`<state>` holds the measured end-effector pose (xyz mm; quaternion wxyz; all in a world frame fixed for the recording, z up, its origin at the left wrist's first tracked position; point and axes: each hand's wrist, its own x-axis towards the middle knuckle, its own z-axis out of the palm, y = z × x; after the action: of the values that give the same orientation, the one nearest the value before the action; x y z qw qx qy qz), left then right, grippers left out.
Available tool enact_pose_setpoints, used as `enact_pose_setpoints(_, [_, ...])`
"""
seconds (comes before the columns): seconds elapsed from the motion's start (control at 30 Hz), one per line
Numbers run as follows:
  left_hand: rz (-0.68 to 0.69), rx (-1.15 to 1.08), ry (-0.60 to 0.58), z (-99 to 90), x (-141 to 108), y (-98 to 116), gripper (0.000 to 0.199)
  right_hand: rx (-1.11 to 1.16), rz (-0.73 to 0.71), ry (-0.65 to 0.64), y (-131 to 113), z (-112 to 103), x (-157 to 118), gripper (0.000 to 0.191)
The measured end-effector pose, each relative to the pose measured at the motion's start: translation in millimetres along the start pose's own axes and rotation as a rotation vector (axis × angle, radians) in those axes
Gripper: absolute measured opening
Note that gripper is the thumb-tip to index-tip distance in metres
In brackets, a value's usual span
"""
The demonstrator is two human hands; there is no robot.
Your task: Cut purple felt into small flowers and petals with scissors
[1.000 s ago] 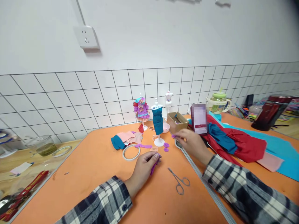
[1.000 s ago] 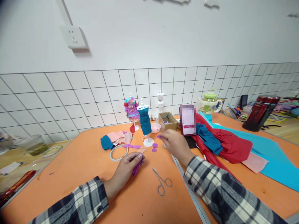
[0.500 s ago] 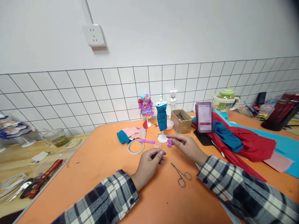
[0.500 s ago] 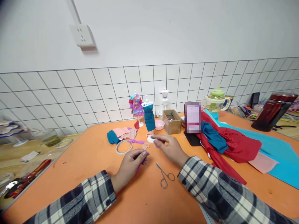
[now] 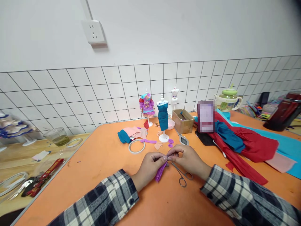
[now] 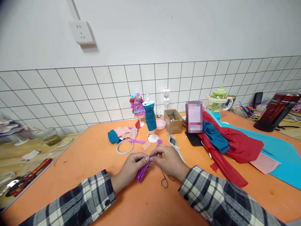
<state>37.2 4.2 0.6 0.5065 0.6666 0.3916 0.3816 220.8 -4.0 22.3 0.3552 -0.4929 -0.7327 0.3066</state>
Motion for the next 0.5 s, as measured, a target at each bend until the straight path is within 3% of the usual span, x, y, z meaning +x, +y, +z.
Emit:
enact_pose_setpoints(0.17, [-0.007, -0.056, -0.036, -0.1, 2, -1, 0.039, -0.042, -0.003, 0.042, 2, 2, 1, 0.011])
enact_pose_setpoints(0.4, [-0.061, 0.066, -0.006, 2.7, 6, -6, 0.037, -0.016, 0.06, 0.07, 4, 5, 4, 0.015])
enact_pose_setpoints(0.5, [-0.095, 0.025, 0.055, -5.8, 8, -6, 0.041, -0.21, 0.086, 0.063, 2, -2, -1, 0.026])
